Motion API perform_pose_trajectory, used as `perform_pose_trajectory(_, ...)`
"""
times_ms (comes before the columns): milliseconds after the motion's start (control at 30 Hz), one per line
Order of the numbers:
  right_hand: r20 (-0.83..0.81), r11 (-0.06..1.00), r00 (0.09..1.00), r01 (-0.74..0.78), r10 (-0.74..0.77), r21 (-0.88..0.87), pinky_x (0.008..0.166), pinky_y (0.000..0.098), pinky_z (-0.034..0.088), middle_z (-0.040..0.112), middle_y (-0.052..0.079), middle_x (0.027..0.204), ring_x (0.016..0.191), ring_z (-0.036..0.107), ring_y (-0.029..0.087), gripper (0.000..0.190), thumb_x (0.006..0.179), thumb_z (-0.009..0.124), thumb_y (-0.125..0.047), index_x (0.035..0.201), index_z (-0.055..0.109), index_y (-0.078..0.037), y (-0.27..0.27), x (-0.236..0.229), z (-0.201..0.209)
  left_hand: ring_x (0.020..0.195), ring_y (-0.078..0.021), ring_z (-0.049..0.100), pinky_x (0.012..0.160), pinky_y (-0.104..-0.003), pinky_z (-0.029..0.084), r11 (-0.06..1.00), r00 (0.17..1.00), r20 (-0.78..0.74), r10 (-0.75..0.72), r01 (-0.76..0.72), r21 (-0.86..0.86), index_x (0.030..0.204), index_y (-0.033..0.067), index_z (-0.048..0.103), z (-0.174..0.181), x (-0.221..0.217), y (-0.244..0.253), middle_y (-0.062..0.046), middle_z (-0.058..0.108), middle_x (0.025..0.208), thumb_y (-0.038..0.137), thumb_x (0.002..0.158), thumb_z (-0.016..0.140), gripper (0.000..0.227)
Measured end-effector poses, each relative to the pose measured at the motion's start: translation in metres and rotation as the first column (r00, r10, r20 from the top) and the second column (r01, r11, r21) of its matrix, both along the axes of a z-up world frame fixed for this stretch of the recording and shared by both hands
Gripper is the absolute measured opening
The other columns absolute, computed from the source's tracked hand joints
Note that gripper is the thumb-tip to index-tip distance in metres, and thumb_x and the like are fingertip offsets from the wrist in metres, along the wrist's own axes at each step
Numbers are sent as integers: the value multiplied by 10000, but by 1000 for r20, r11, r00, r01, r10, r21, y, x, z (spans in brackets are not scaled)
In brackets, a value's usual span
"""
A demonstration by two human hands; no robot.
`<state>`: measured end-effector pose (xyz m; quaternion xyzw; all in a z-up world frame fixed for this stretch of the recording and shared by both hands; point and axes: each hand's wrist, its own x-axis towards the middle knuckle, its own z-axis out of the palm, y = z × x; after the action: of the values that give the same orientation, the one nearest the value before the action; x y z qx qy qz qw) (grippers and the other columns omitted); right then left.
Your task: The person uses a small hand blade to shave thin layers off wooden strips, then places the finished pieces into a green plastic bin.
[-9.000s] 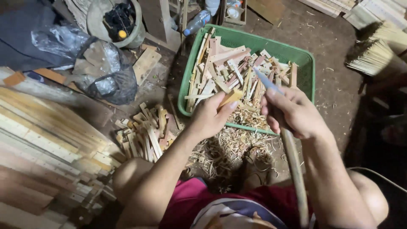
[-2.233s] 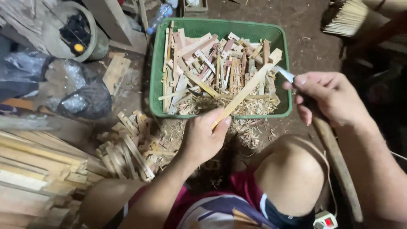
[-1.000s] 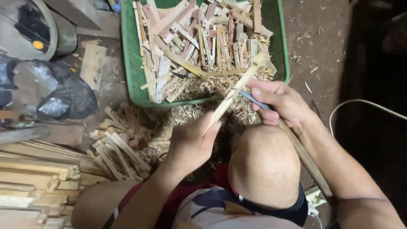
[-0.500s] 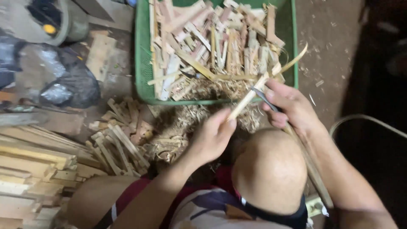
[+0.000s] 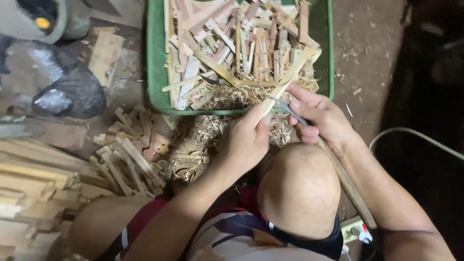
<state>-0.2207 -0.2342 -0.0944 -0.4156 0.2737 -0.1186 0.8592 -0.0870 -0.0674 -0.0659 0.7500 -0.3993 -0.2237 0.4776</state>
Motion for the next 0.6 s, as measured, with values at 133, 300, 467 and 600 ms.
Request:
perform_pose_trajectory(133, -33, 999, 999, -8, 7, -37, 214, 216, 377, 642, 189, 673, 317, 402, 43, 502, 965, 631, -49, 1460, 543, -50, -1, -2, -2, 819, -460, 731, 609, -580, 555, 1000, 997, 76, 2, -2, -7, 1249, 114, 671, -3, -5, -6, -272, 728, 846, 244, 978, 567, 319)
perform_pose_trajectory(300, -27, 999, 999, -48, 47, -23, 236, 187, 354, 632, 168, 659, 325, 394, 45, 281, 1010, 591, -89, 1270, 659, -4, -4, -12, -1, 990, -418, 721, 741, -522, 597, 999, 999, -38, 37, -37, 10, 1215, 119, 724, 7, -19, 50, -254, 747, 1006, 149, 971, 605, 273)
perform_pose_trajectory(467, -8, 999, 999, -36, 36, 5, 246, 186, 295, 624, 111, 673, 340, 384, 31, 141, 1031, 565, -80, 946, 644, 1, -12, -10, 0, 754, -369, 637, 599, -515, 508, 987, 987, -147, 63, -40, 156, 1226, 85, 700, -8, -20, 57, -211, 699, 814, 256, 962, 572, 340)
perform_pose_trajectory(600, -35, 984, 997, -67, 62, -166, 236, 178, 297, 613, 153, 667, 309, 365, 24, 486, 1017, 594, -109, 1479, 485, -8, -1, 6, -1, 1078, -493, 652, 768, -605, 541, 999, 967, -251, 39, -33, 31, 1223, 29, 688, -6, -21, 52, -318, 708, 1064, 185, 975, 567, 317)
